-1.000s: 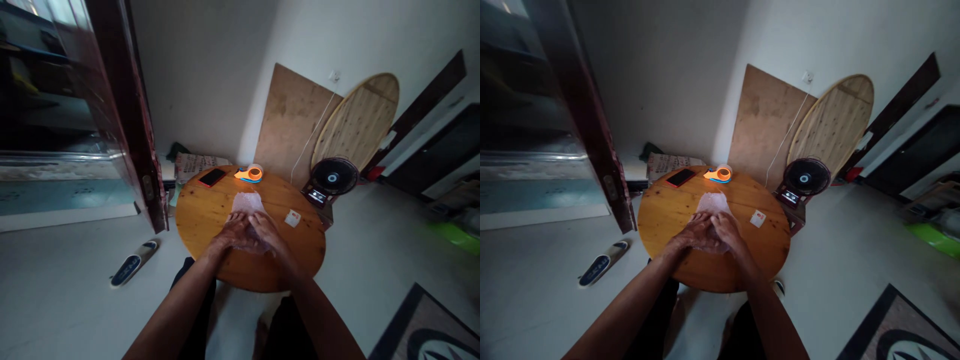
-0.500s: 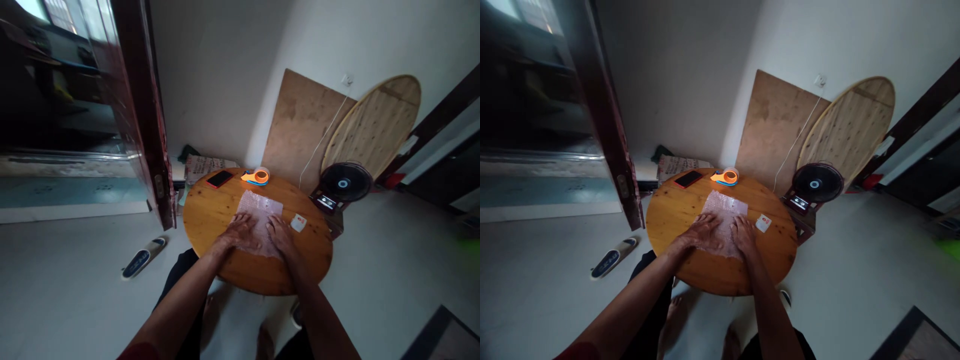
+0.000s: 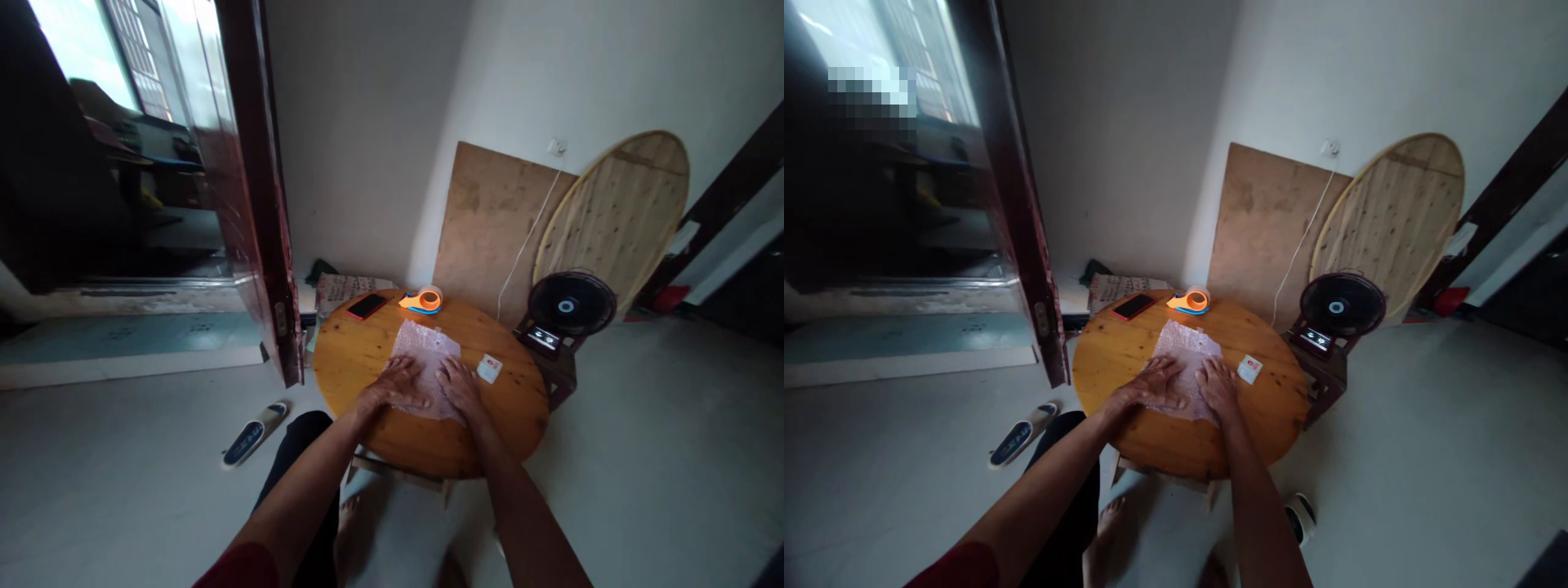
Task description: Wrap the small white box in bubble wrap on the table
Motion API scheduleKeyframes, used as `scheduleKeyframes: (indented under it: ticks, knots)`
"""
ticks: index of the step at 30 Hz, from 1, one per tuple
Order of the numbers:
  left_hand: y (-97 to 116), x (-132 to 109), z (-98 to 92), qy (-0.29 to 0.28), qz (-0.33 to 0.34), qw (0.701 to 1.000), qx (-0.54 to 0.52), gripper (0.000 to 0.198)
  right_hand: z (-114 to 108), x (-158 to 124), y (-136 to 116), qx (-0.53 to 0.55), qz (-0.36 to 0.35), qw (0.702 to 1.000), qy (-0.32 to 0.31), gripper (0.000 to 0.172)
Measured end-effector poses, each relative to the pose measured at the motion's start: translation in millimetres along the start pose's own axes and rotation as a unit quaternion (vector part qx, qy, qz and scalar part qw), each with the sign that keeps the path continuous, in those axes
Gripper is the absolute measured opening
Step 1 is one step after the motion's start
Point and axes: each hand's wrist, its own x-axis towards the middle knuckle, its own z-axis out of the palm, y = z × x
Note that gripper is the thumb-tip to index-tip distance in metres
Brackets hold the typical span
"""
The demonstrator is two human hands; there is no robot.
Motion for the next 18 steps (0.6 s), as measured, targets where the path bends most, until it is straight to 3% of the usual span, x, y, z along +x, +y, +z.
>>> scheduleKeyframes:
  ticks: [9,13,18]
  knots:
    - [7.2,-9.6,7.7,0.055,0.001,0.995,0.079,0.091,-0.7,0.6,1.0,-0.002,-0.002,1.0,0.01,0.05]
    - [10.3,-11.1,9.7,0.039,0.011,0.989,0.14,0.082,8.7,7.0,7.7,-0.018,-0.012,1.0,0.013,0.05]
    - [13.9,-11.8,8.8,0.061,-0.01,0.988,0.141,0.074,9.1,6.9,6.3,-0.028,-0.019,0.999,0.022,0.05]
